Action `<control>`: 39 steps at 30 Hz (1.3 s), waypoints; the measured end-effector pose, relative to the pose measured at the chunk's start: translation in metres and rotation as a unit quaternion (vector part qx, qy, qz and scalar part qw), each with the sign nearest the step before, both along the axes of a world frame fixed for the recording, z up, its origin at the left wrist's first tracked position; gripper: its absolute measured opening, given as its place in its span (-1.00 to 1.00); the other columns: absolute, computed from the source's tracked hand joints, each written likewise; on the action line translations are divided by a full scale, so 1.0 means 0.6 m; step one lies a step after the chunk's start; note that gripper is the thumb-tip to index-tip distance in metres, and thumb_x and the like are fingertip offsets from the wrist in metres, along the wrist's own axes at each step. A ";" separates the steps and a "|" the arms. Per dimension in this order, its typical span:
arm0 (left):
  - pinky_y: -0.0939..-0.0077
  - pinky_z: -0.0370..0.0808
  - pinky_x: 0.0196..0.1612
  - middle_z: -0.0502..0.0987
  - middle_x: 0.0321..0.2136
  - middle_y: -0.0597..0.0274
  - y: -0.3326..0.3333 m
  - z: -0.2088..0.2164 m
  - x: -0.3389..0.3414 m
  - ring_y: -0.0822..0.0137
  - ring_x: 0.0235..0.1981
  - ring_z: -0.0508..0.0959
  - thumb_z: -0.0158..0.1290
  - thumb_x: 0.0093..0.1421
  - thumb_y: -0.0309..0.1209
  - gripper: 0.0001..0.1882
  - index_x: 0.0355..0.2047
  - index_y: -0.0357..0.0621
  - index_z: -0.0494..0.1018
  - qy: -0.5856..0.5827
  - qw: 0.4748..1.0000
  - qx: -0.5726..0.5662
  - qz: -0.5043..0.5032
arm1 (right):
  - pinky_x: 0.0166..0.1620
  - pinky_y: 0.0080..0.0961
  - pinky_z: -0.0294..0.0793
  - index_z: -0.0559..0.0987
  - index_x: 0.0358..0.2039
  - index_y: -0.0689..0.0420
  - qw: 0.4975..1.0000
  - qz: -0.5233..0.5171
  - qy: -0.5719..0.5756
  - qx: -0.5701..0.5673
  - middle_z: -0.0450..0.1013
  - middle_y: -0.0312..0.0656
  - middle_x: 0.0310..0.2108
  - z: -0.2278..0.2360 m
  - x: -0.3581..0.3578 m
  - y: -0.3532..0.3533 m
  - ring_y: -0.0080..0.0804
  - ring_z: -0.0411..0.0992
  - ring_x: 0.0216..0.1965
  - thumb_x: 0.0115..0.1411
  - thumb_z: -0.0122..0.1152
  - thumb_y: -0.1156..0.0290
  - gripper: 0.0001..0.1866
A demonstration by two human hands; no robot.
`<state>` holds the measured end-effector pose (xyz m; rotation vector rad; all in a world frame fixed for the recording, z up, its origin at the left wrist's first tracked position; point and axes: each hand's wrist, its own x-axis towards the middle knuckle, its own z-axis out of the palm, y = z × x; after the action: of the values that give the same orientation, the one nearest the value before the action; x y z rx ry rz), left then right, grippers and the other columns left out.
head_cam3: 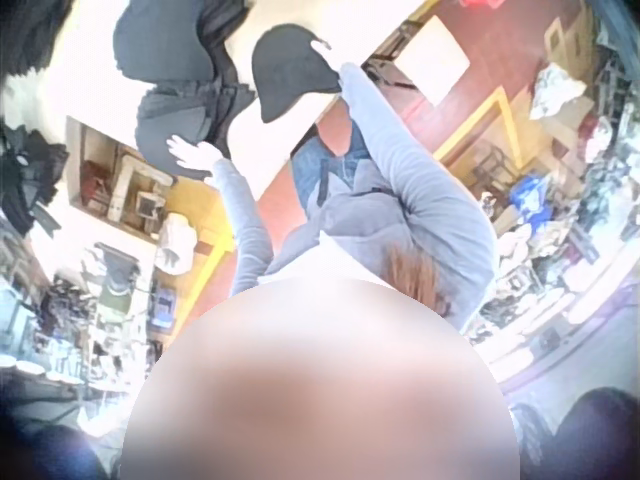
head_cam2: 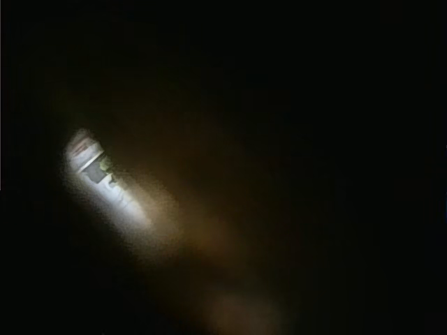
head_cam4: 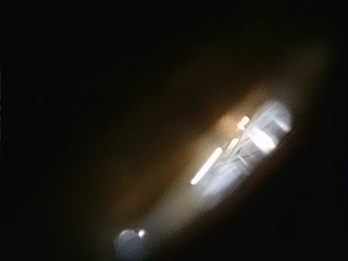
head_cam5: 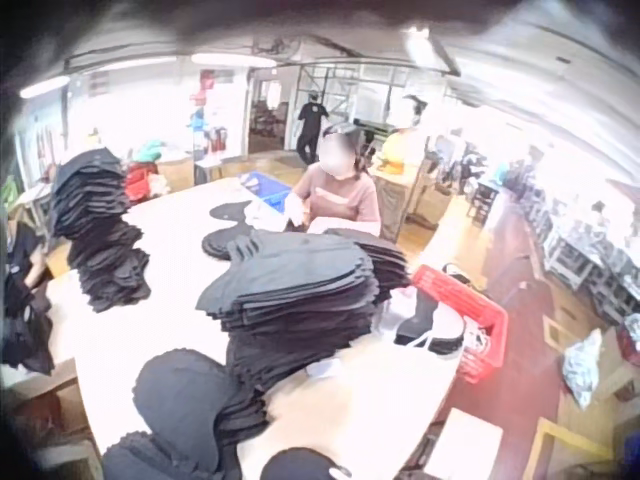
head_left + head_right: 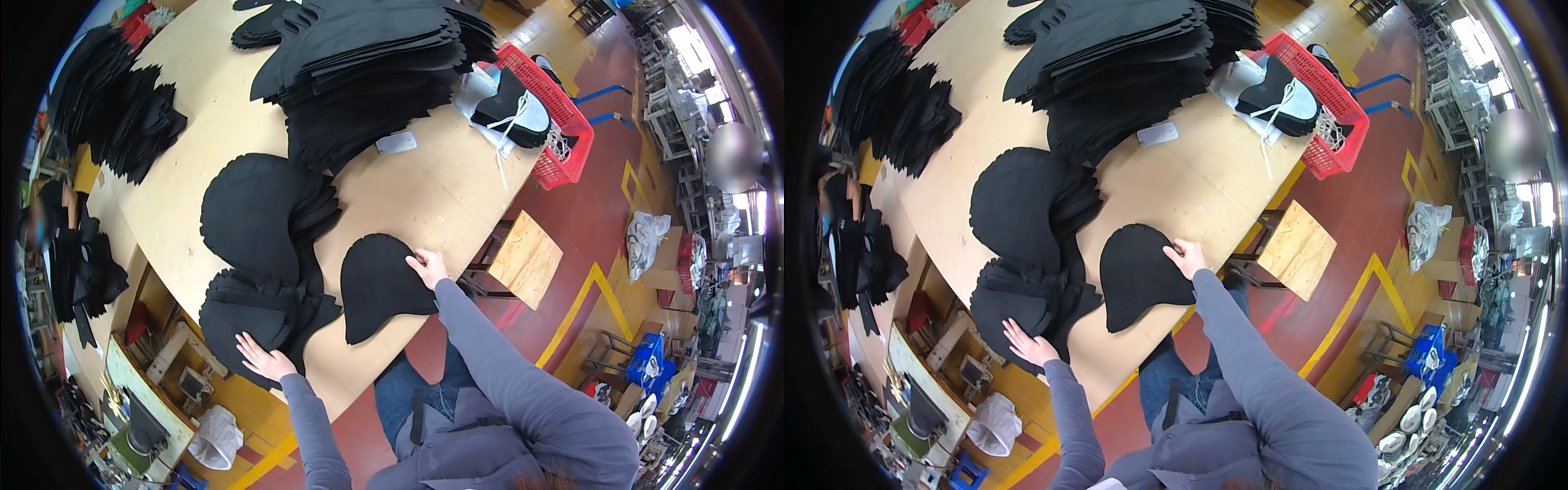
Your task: The person picks up stacks of black fabric pieces from a table, aligns them, and ties them together with white plastic ties. The person places the tied bundles into a red basket and continues handling additional stacks.
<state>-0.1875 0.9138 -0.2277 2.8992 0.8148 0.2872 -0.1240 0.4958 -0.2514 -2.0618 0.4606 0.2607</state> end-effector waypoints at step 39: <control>-0.22 -0.04 0.34 0.26 0.29 0.35 -0.373 0.061 -0.064 0.28 0.31 0.24 0.06 0.11 -0.45 -0.62 -0.04 0.13 0.57 0.157 0.851 -0.307 -0.395 | -0.39 -0.62 0.40 0.60 -0.23 0.24 0.989 0.010 -0.093 0.113 0.51 -0.35 -0.51 -0.067 -0.017 -0.036 -0.67 0.41 -0.44 0.13 0.20 0.49 -0.81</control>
<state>-0.2258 0.6902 -0.1912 2.3899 -0.2897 -0.4571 -0.1341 0.4744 -0.2917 -1.8489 0.2833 0.1233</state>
